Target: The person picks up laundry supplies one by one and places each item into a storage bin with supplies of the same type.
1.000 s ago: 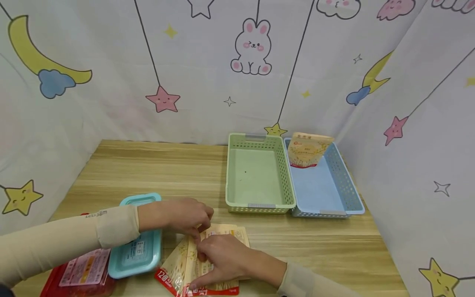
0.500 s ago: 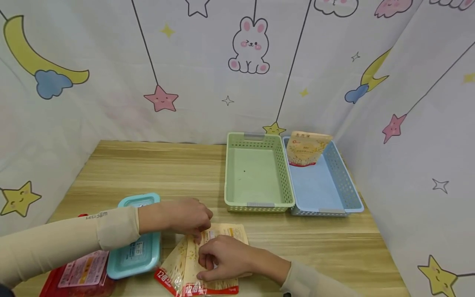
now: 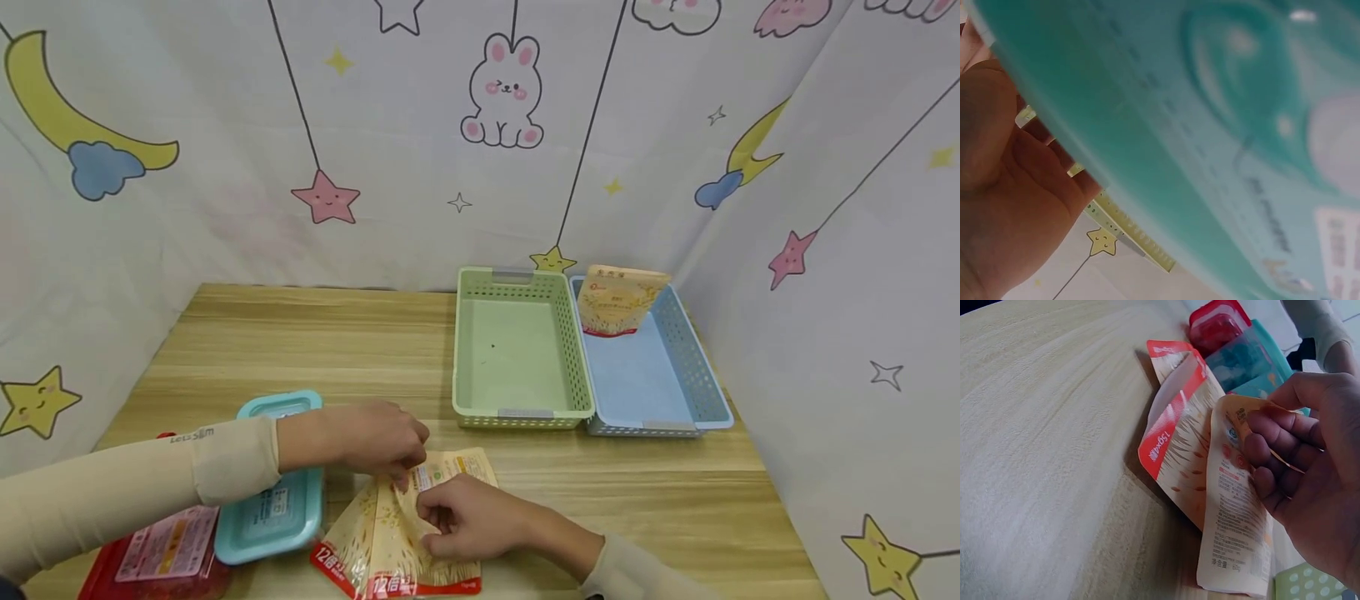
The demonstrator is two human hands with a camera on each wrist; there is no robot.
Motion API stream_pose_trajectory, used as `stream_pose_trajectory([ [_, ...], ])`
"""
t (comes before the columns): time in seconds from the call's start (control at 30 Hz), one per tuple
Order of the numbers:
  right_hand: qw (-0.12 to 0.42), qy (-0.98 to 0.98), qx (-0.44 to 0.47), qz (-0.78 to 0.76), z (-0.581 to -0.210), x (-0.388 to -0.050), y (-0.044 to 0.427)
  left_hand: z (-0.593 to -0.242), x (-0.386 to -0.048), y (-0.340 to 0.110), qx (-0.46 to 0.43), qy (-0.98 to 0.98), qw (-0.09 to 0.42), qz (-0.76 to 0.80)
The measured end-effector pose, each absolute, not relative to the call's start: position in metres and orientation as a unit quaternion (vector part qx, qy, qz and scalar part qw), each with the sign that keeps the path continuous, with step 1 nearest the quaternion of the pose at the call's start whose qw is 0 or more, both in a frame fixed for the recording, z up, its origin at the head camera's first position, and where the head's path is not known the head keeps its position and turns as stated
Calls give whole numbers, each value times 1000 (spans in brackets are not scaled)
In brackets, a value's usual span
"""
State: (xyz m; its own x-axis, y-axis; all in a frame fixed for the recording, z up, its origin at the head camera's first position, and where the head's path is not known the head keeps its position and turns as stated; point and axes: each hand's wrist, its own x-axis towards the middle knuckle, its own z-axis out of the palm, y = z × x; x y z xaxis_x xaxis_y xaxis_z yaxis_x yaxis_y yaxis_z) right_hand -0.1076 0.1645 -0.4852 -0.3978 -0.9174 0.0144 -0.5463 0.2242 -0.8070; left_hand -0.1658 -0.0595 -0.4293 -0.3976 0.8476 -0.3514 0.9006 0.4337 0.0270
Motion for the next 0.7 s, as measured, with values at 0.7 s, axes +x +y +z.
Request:
stream_pose_trajectory([
  [0.7, 238, 752, -442, -426, -453, -121, 195, -419, -181, -71, 510, 840, 158, 92],
])
